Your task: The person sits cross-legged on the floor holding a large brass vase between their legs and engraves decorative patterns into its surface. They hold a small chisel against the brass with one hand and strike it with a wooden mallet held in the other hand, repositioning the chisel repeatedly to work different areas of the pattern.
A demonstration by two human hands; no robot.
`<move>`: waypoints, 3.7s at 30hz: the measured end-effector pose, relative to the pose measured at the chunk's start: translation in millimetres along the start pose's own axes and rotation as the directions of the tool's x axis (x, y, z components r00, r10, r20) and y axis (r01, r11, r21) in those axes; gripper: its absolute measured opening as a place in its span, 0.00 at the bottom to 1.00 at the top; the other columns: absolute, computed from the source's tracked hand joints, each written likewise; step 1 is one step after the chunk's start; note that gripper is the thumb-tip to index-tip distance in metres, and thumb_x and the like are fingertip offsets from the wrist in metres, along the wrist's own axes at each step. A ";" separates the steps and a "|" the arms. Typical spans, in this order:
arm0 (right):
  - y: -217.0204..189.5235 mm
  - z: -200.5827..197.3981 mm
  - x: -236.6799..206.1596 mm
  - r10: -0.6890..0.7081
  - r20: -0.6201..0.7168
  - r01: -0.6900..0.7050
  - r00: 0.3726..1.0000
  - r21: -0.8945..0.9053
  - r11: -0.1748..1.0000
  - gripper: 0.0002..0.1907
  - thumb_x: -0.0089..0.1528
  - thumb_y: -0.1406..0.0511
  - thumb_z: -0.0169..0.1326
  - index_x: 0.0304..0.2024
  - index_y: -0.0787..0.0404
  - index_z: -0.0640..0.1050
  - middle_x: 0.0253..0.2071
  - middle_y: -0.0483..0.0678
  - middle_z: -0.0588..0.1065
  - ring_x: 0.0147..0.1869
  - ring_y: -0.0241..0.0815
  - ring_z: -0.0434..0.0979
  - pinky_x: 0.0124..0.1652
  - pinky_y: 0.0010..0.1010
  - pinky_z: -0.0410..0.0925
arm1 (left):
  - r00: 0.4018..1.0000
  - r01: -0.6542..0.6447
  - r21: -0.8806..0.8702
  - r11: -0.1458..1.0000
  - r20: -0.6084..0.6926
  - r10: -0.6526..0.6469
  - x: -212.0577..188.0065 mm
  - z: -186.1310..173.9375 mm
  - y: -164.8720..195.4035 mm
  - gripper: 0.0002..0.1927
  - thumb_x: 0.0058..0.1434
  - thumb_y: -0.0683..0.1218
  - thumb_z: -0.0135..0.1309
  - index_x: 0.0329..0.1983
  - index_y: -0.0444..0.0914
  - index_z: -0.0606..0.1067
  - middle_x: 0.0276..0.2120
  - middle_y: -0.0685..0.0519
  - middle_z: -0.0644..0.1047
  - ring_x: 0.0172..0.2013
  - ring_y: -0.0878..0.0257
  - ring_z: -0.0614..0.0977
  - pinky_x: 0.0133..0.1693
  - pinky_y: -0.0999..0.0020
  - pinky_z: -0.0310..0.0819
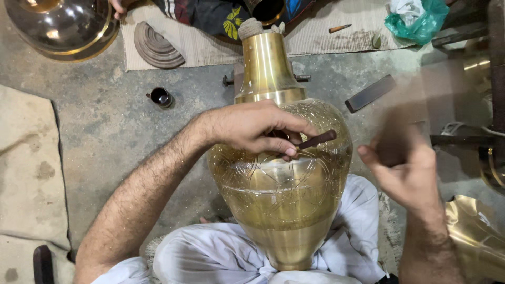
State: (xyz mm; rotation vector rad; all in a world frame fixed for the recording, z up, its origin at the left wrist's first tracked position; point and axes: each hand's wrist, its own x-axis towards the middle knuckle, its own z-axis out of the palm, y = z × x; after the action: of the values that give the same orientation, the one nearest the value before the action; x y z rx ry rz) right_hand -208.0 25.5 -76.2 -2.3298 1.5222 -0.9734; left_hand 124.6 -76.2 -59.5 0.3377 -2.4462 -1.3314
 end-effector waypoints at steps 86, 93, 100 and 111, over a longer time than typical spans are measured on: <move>-61.3 -8.2 138.9 -0.036 0.450 -0.035 0.892 0.149 0.988 0.21 0.60 0.68 0.62 0.55 0.59 0.74 0.32 0.49 0.78 0.32 0.43 0.79 0.31 0.35 0.74 | 0.773 0.273 -0.331 0.903 -0.484 -0.411 -66.0 58.4 27.1 0.21 0.70 0.45 0.56 0.65 0.37 0.71 0.48 0.50 0.85 0.50 0.63 0.87 0.56 0.64 0.84; -81.3 -5.4 171.6 -0.155 0.593 0.288 0.790 -0.135 0.948 0.20 0.58 0.65 0.64 0.53 0.58 0.76 0.33 0.53 0.81 0.31 0.46 0.83 0.33 0.39 0.76 | 0.676 0.231 -0.425 0.875 -0.576 -0.459 -68.0 73.4 29.4 0.20 0.70 0.41 0.56 0.64 0.33 0.70 0.48 0.47 0.84 0.49 0.63 0.87 0.54 0.66 0.85; -106.1 -1.6 189.4 0.068 0.710 0.408 0.700 -0.477 0.778 0.17 0.64 0.61 0.62 0.55 0.52 0.78 0.31 0.49 0.81 0.29 0.46 0.83 0.33 0.38 0.76 | 0.553 0.110 -0.542 0.833 -0.663 -0.504 -67.2 94.3 34.4 0.21 0.70 0.38 0.54 0.66 0.31 0.69 0.47 0.45 0.83 0.48 0.63 0.86 0.53 0.68 0.86; -169.1 5.7 206.3 -0.031 0.682 0.412 0.731 -0.405 0.816 0.17 0.63 0.61 0.63 0.54 0.52 0.79 0.35 0.52 0.80 0.37 0.53 0.82 0.38 0.44 0.75 | 0.345 -0.130 -0.651 0.748 -0.737 -0.581 -61.3 125.2 30.3 0.21 0.69 0.35 0.53 0.65 0.31 0.66 0.45 0.46 0.81 0.46 0.62 0.85 0.48 0.70 0.84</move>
State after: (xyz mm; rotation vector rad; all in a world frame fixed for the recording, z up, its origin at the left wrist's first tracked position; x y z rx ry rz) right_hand -25.7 -78.8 88.4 -2.8279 1.3032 0.3427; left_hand 129.4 57.9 -108.2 0.9921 -0.9098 -1.3829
